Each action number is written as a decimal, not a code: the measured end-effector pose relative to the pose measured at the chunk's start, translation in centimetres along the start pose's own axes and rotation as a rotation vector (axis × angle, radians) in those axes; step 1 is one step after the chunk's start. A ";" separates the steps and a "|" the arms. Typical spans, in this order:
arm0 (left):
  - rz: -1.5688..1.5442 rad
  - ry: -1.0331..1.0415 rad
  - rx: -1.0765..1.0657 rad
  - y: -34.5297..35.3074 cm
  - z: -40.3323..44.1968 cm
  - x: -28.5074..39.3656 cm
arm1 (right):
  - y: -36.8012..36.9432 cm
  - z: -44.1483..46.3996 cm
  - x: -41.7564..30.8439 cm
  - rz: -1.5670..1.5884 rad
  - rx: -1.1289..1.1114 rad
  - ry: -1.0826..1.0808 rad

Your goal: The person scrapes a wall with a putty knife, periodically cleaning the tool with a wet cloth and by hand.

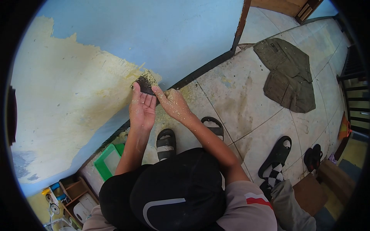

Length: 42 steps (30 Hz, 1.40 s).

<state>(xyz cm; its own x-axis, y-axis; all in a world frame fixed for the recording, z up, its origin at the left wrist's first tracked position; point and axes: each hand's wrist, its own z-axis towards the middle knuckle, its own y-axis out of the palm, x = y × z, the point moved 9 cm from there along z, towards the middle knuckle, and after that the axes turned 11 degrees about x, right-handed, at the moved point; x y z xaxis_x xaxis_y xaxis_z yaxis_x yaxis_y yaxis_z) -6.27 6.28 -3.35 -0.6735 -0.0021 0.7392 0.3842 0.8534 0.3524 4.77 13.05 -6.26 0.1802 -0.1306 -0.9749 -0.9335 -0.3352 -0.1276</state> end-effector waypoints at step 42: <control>2.660 0.648 -1.156 1.6 -9.4 4.5 | -8.3 -6.5 -23.7 -2.022 -0.313 -0.890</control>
<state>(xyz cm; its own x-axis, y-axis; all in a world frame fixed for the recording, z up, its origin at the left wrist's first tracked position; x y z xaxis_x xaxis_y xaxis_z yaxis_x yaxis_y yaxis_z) -2.76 2.73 5.92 0.9148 -0.3926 -0.0947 -0.3301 -0.5921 -0.7352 10.29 12.86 19.14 0.3176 0.7712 0.5518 0.3316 0.4548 -0.8266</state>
